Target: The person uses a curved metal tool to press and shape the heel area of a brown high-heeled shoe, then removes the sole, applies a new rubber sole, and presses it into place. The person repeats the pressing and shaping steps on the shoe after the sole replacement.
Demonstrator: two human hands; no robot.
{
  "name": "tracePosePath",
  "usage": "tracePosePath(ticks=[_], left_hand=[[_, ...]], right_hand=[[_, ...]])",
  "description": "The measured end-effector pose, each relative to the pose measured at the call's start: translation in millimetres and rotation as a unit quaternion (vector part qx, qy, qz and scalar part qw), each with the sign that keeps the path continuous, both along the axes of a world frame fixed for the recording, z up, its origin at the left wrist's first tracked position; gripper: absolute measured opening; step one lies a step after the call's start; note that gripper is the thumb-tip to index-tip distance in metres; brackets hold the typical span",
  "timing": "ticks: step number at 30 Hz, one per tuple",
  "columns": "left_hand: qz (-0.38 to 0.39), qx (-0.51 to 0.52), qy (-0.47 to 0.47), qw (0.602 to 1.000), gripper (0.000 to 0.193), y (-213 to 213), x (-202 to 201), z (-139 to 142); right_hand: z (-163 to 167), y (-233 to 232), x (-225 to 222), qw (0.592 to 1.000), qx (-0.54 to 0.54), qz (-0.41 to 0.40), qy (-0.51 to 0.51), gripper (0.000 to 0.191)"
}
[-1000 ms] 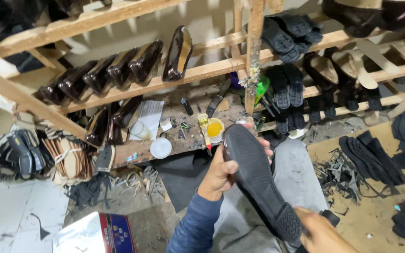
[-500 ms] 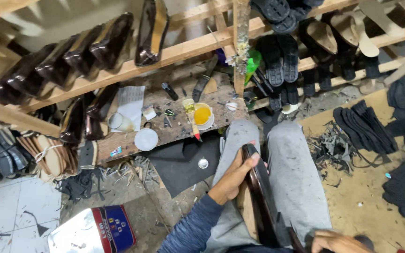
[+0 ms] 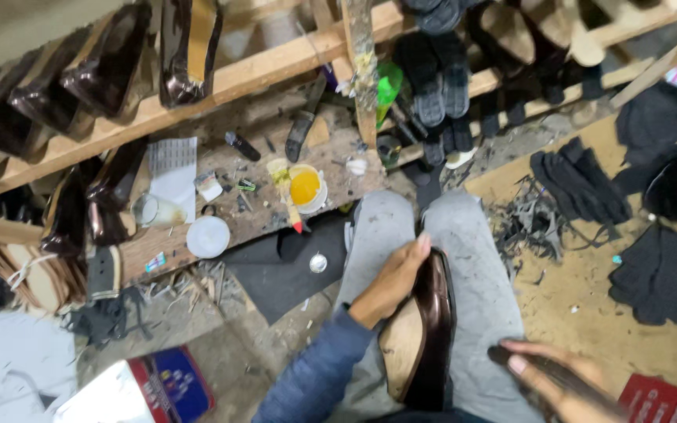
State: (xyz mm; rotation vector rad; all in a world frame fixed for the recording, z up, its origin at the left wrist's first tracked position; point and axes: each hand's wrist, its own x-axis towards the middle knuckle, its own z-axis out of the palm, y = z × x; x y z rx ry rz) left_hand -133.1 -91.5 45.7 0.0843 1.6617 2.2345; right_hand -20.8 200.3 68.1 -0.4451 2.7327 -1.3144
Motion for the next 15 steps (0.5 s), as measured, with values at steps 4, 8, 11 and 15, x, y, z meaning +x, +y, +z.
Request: tracePosePath(ticks=[4,8,11,15], left_hand=[[0.007,0.144,-0.097,0.985,0.038,10,-17,-13],[-0.007,0.116,-0.065,0.991,0.041,11,-18,-18],[0.048,0.029,-0.069,0.996,0.058,12,-13,-21],[0.055,0.021,-0.066,0.996,0.063,15,-13,-21]], right_hand=[[38,-30,-20,0.884,-0.303,-0.148,-0.322,0.035],[37,-62,-30,0.843,-0.434,-0.118,-0.296,0.032],[31,-68,-30,0.826,-0.462,-0.124,-0.299,0.03],[24,-67,-29,0.814,-0.483,-0.125,-0.298,0.031]])
